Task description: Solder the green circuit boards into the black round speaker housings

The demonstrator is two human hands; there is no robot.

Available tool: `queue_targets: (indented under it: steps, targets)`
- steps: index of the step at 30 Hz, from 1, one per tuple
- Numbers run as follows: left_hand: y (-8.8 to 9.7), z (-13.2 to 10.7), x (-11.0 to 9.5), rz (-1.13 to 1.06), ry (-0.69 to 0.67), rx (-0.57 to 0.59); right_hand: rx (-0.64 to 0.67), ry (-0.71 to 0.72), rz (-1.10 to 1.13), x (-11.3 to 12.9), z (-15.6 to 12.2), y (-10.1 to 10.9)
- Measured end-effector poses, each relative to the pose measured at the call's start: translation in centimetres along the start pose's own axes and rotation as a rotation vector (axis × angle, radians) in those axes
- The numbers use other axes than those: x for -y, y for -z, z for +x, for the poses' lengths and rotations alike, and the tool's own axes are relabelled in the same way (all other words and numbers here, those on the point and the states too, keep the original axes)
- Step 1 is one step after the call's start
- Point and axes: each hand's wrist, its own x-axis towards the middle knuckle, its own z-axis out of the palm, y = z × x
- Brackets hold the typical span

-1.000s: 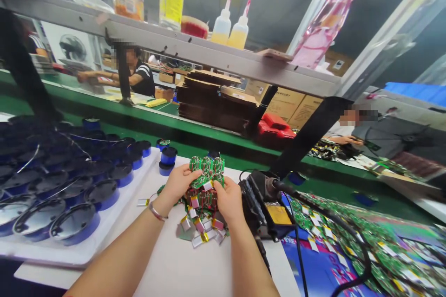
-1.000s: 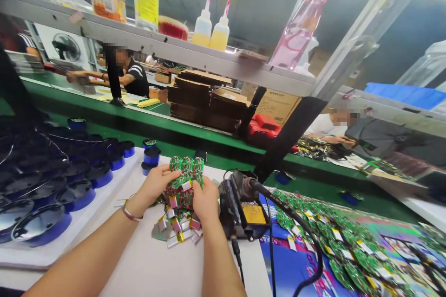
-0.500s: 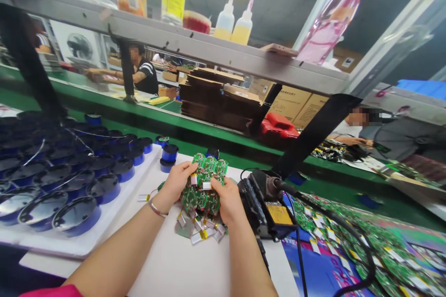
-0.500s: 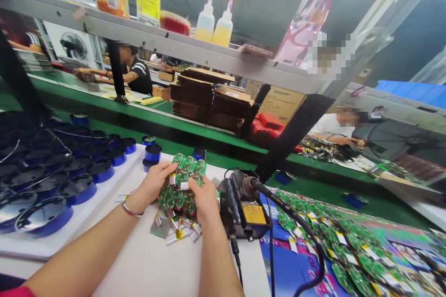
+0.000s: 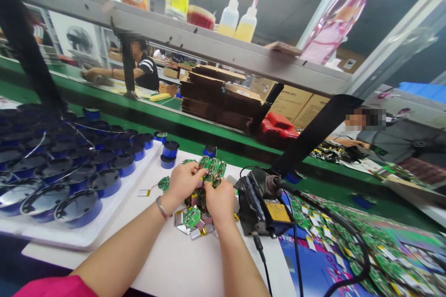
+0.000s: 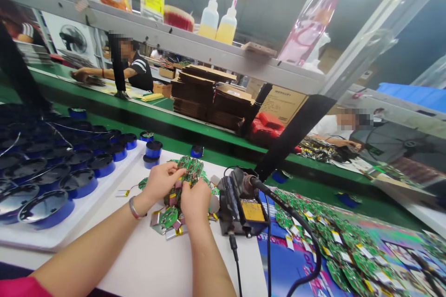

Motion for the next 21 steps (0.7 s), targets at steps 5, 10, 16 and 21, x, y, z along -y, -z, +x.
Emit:
queue_targets:
  steps: [5,10,16,21]
  targets:
    - [1.1,0.6,-0.3,-0.119,0.025,-0.087,0.112,-0.060,0.231,-1.0,0.6,0.4]
    - [1.6,1.3,-0.3,-0.324,0.123,0.096,0.302,-0.144,0.528,-1.4,0.5,0.3]
    - [0.1,0.6,-0.1,-0.464,0.136,0.177,0.512,-0.203,0.713,-0.5,-0.3,0.1]
    - [0.6,0.7,-0.3,-0.579,0.189,0.260,0.582,-0.189,0.732,-0.5,-0.7,-0.1]
